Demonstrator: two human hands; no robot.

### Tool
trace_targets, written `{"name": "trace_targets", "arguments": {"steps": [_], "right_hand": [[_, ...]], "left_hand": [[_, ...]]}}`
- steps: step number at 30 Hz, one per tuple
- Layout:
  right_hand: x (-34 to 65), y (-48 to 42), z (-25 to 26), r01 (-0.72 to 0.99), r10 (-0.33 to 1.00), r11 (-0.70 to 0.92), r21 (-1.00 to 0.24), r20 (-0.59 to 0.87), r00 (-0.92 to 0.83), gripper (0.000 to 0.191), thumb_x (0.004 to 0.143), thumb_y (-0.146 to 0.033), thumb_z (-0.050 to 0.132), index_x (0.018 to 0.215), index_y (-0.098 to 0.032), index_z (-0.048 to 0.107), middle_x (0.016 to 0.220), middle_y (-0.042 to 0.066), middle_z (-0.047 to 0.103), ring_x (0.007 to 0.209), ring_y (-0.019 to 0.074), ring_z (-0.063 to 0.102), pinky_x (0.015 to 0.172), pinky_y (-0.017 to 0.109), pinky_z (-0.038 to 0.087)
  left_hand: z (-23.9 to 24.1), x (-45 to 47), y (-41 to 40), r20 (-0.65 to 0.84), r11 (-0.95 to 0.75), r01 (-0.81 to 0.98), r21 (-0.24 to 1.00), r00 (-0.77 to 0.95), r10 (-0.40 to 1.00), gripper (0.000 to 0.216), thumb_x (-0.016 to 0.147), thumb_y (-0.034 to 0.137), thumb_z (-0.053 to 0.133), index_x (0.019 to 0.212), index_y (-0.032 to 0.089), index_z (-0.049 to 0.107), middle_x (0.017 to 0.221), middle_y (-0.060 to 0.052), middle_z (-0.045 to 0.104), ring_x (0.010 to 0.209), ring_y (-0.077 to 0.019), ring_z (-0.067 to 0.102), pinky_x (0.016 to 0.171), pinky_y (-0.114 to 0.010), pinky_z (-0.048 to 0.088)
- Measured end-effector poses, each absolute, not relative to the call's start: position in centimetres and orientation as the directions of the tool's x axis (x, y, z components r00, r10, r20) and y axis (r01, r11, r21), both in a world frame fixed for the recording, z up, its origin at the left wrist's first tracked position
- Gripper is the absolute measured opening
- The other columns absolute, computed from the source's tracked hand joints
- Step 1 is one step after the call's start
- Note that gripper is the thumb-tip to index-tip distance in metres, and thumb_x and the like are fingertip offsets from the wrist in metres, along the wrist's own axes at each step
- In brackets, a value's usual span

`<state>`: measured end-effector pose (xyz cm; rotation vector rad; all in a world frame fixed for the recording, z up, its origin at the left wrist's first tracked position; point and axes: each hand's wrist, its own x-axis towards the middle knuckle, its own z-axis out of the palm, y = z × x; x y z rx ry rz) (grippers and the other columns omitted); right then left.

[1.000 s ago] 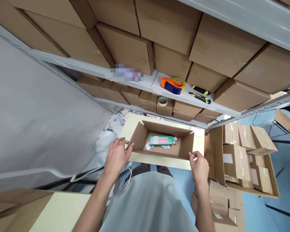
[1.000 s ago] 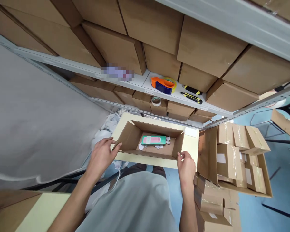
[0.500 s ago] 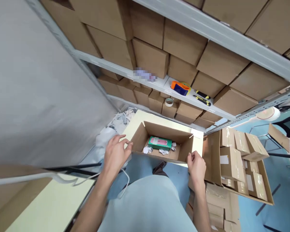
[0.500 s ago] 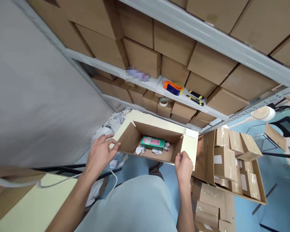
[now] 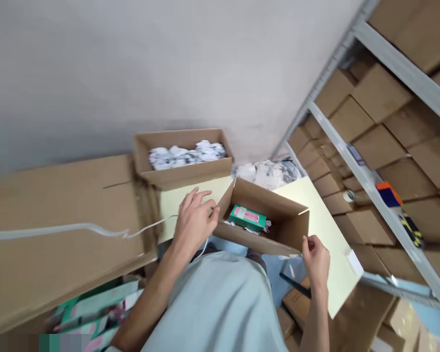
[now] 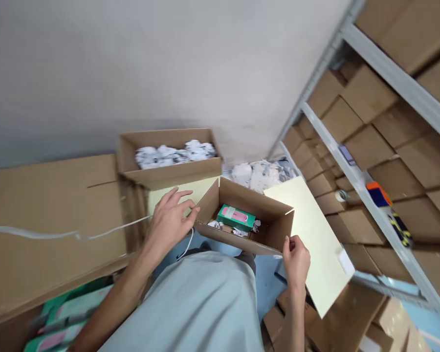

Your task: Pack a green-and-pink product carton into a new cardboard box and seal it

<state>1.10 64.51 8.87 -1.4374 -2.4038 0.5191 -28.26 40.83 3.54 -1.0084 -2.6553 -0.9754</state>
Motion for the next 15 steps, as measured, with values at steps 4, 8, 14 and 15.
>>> {"name": "trace_targets", "arguments": {"steps": [4, 8, 14, 15], "right_hand": [[-7.3, 63.0, 8.6, 0.681, 0.753, 0.627, -0.378, 0.068, -0.655, 0.041, 0.098, -0.060, 0.046, 0.073, -0.027, 0.050, 0.066, 0.004, 0.067, 0.059, 0.0213, 0.055, 0.063, 0.031, 0.032], [-15.2, 61.5, 8.8, 0.564, 0.606, 0.773, -0.292, 0.074, -0.792, 0.037, 0.097, -0.055, 0.047, 0.074, -0.027, 0.049, 0.069, 0.005, 0.068, 0.059, 0.0199, 0.053, 0.063, 0.031, 0.028], [-23.5, 60.0, 8.2, 0.425, 0.444, 0.882, -0.203, 0.057, -0.894, 0.035, 0.103, -0.046, 0.048, 0.076, -0.026, 0.052, 0.072, 0.003, 0.067, 0.061, 0.0196, 0.054, 0.064, 0.031, 0.026], [-24.5, 60.0, 8.0, 0.413, 0.431, 0.889, -0.198, 0.056, -0.900, 0.034, 0.103, -0.045, 0.049, 0.076, -0.026, 0.053, 0.072, 0.003, 0.067, 0.062, 0.0196, 0.054, 0.064, 0.031, 0.027]], "left_hand": [[2.2, -28.7, 32.5, 0.318, 0.678, 0.465, 0.570, -0.885, 0.340, 0.029, 0.102, 0.030, 0.053, 0.082, 0.024, 0.072, 0.137, -0.014, 0.074, 0.152, -0.0402, 0.052, 0.126, -0.058, 0.047], [1.1, -28.1, 27.0, 0.281, 0.717, 0.299, 0.629, -0.948, 0.149, 0.030, 0.104, 0.031, 0.051, 0.084, 0.023, 0.072, 0.136, -0.016, 0.074, 0.148, -0.0406, 0.054, 0.123, -0.058, 0.050], [0.3, -28.5, 24.2, 0.220, 0.700, 0.143, 0.700, -0.975, -0.021, 0.026, 0.102, 0.030, 0.052, 0.087, 0.025, 0.072, 0.139, -0.015, 0.073, 0.151, -0.0402, 0.050, 0.126, -0.060, 0.045], [0.2, -28.9, 24.2, 0.216, 0.696, 0.131, 0.706, -0.976, -0.035, 0.025, 0.102, 0.030, 0.053, 0.087, 0.025, 0.073, 0.139, -0.014, 0.073, 0.151, -0.0400, 0.050, 0.127, -0.061, 0.045]]}}
